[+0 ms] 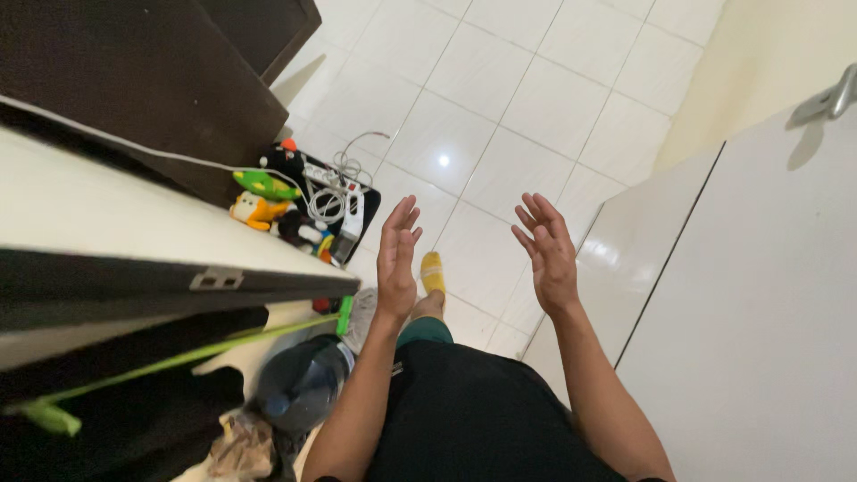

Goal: The person opens a wooden wardrobe and removes several piles of clothes, carrying each stack across the room to place it onto a sofa.

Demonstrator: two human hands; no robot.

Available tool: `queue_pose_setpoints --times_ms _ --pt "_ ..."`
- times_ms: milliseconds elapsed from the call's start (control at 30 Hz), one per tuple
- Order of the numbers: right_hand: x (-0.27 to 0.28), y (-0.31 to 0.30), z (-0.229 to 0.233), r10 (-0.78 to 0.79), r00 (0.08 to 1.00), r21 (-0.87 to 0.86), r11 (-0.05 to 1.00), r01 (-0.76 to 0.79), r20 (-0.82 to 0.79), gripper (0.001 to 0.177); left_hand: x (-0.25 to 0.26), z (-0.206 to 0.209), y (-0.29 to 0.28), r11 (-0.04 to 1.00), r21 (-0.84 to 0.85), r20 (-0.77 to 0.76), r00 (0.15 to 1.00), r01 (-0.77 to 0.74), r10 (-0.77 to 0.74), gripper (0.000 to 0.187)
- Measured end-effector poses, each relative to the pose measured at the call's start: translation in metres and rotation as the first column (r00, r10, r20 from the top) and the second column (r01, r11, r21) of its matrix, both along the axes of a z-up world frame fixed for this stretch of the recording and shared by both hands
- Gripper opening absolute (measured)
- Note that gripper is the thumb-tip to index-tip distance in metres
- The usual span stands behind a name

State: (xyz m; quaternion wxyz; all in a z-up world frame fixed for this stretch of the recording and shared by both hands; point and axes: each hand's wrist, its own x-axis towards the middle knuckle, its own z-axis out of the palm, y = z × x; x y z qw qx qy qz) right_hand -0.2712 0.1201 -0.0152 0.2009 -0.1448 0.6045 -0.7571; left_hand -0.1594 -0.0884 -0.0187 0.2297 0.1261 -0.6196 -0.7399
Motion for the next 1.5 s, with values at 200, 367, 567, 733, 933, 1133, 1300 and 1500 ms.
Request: queue_pose_setpoints --times_ms 200,367,567,733,933,1133,1300,1500 --pt "-0.105 -0.062 0.005 -0.013 1.000 0.043 0.999 0.014 -0.019 0.070 -0.101 0.005 -0.065 0.999 -0.032 0.002 1.000 0.014 -0.014 0.058" --pt "-0.184 -0.110 0.016 -0.023 0.999 0.026 0.999 0.024 -0.034 0.069 -0.182 0.014 -0.116 0.999 -0.043 -0.002 1.000 0.020 -0.020 0.060" --pt "-0.279 -0.133 0.015 -0.040 0.999 0.047 0.998 0.041 -0.012 0.066 -0.286 0.015 -0.152 0.999 -0.045 0.026 0.999 0.020 -0.018 0.059" --pt "-0.396 -0.135 0.004 0.129 0.982 0.211 0.972 -0.098 -0.135 0.061 -0.381 0.011 -0.188 0.926 -0.324 0.149 0.977 0.192 -0.150 0.058" --pt "-0.532 -0.124 0.017 0.302 0.944 0.473 0.856 -0.208 -0.132 0.060 -0.489 0.035 -0.216 0.843 -0.488 0.205 0.969 0.225 -0.141 0.054" --pt "-0.638 -0.167 0.012 0.161 0.979 0.229 0.965 -0.129 -0.128 0.053 -0.591 0.032 -0.211 0.979 -0.200 0.076 0.996 -0.039 0.055 0.051" --pt "-0.705 -0.222 0.020 0.122 0.984 0.156 0.983 -0.101 -0.130 0.051 -0.660 0.012 -0.225 0.990 -0.039 0.044 0.990 -0.134 0.136 0.050" --pt "-0.782 -0.290 0.022 0.168 0.976 0.159 0.976 -0.146 -0.135 0.051 -0.728 -0.005 -0.286 0.992 -0.034 0.073 0.989 -0.125 0.127 0.051"
